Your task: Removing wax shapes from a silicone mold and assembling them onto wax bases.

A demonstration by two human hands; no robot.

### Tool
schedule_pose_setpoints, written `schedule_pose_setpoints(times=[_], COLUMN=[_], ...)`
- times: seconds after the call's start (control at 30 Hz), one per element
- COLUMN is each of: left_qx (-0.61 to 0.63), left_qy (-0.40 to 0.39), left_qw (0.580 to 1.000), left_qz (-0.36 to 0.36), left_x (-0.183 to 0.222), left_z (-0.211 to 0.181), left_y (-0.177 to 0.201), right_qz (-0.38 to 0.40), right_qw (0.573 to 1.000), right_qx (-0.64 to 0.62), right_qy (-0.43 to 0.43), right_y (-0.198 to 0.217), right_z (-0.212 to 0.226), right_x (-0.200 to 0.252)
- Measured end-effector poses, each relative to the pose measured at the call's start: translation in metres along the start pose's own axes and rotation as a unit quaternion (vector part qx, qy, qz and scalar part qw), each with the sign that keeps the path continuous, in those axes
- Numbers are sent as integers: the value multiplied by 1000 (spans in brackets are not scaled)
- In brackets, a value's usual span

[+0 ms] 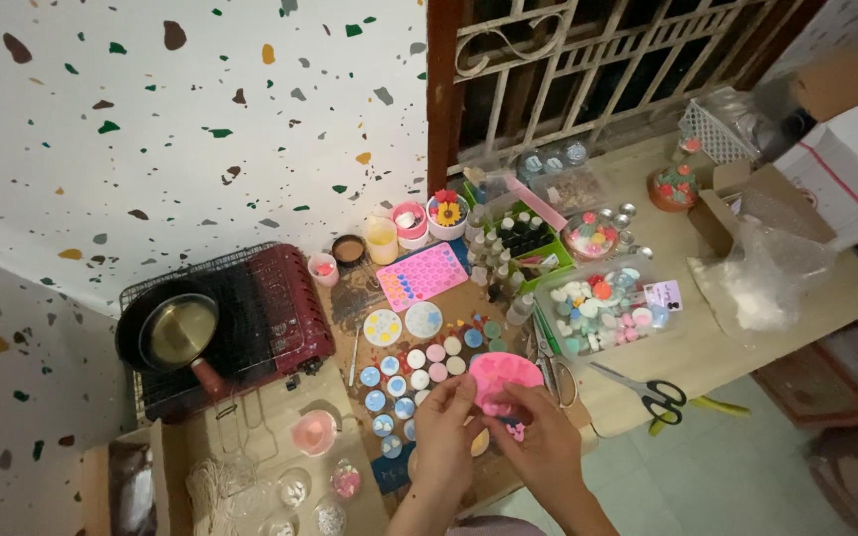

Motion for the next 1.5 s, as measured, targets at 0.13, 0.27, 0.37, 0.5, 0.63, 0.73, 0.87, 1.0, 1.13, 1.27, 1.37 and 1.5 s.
schedule_pose_setpoints(times=[0.13,0.27,0.37,0.5,0.63,0.73,0.87,1.0,1.13,1.27,1.37,1.5], left_qx=[3,-6,-1,3,-28,-4,6,-14,8,13,7,1], left_qy=[11,12,11,10,13,11,-1,17,13,16,17,27], left_qw=[1000,1000,1000,1000,1000,1000,1000,1000,1000,1000,999,1000], left_qz=[8,9,-5,-4,5,-12,5,6,16,24,36,12], left_x=[5,2,2,1,5,6,-5,4,2,1,2,3], left_z=[-5,1,-1,-2,-18,-18,-2,-10,-4,-2,-5,-5], left_y=[-5,0,3,7,-1,2,12,2,3,3,-3,0], right_qz=[-19,-20,3,-11,-12,-41,-55,-62,-42,-23,-32,-50], right_qw=[997,995,999,997,994,988,991,992,986,976,968,979], right_qx=[70,100,-37,-67,-67,-110,-108,-111,-162,-216,-241,-173], right_qy=[-1,-4,-5,-23,-91,-97,-59,-22,10,-23,-63,-99], right_y=[0,-2,1,17,32,51,73,91,98,97,97,99], right_z=[-4,-7,-3,10,0,8,25,33,31,28,18,17], right_x=[2,1,2,-1,-13,-21,-39,-50,-56,-57,-57,-57])
Point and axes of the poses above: each hand's wrist, its own x-axis away from the middle knuckle, its own y-axis out of the back of the hand, z = x × y, the point moved 10 cm from there along -x, towards the middle knuckle, and after that the axes turned 14 degrees about -y, right-handed, at the moved point
